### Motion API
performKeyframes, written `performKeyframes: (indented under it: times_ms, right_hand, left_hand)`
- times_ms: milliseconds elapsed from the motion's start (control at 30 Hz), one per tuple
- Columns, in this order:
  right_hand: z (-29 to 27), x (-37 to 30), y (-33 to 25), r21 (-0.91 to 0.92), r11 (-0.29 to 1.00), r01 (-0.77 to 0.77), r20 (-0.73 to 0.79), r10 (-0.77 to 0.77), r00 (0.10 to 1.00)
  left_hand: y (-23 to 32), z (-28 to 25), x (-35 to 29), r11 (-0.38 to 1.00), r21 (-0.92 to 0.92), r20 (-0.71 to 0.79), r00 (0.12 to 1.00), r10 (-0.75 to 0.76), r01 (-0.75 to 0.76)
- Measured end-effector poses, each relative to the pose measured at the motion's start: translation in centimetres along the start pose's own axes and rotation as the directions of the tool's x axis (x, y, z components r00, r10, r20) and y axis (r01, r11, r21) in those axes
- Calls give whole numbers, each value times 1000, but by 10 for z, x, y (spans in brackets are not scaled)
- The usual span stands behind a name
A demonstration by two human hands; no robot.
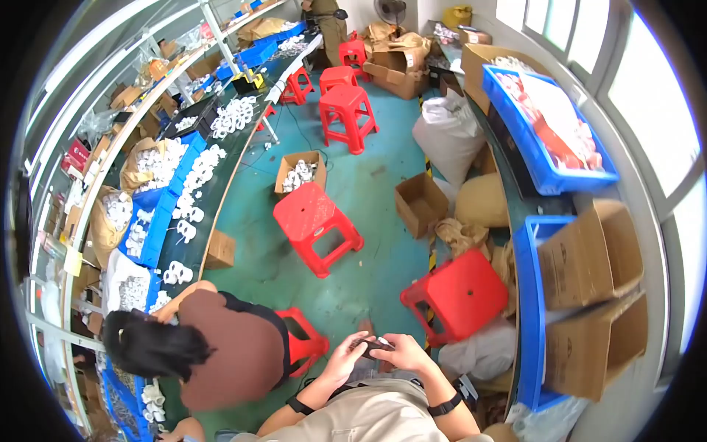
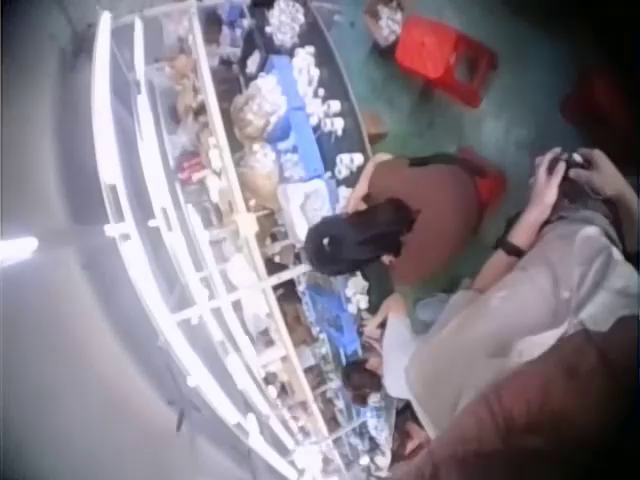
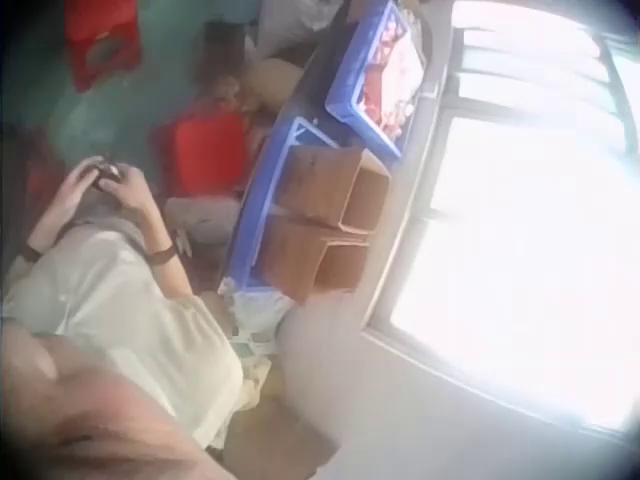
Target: Assembling and inspecting electronic components on a production line.
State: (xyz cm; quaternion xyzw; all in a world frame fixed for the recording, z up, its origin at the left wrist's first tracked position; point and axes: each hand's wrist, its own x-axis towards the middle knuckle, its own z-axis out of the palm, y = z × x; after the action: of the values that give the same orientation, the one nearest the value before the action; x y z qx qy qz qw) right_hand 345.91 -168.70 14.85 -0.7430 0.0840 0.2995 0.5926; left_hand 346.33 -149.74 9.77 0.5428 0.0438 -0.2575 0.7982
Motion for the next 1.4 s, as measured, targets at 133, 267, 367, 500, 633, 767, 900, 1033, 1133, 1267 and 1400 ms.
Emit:
performKeyframes:
  times_ms: [133,267,367,500,633,767,900,1033,1133,1267,1400]
  right_hand:
    - [-52,54,-6,-44,996,-77,-266,63,962]
    - [-114,124,-25,65,989,-132,-322,146,936]
    - [-156,176,-51,140,980,-140,-334,180,925]
    - [-217,244,-110,215,966,-142,-300,204,932]
    - [-262,305,-172,339,936,-93,-369,223,902]
    - [-314,376,-189,464,885,-14,-404,227,886]
    - [-377,472,-209,648,757,84,-296,149,944]
    - [-454,544,-289,778,588,221,-327,79,942]
    - [-510,588,-351,727,590,352,-420,-23,907]
    - [-568,648,-416,617,675,404,-481,-83,873]
    - [-618,713,-452,714,435,549,-590,-50,806]
  left_hand:
    - [17,-11,88,994,14,101,989,-110,109]
    - [82,-28,170,999,-43,48,998,-31,33]
    - [138,-42,230,996,-7,23,996,90,-90]
    - [205,-60,301,991,-94,-145,986,82,-96]
    - [248,-77,372,998,-23,-184,982,50,-55]
    - [271,-81,454,996,72,-225,974,-43,60]
    - [272,-91,553,978,172,-280,958,-66,118]
    - [308,-63,672,969,214,-219,973,-74,121]
    - [357,-6,764,920,389,117,993,6,-51]
    - [430,85,867,736,584,398,911,107,-342]
    - [452,128,964,583,633,407,859,309,-510]
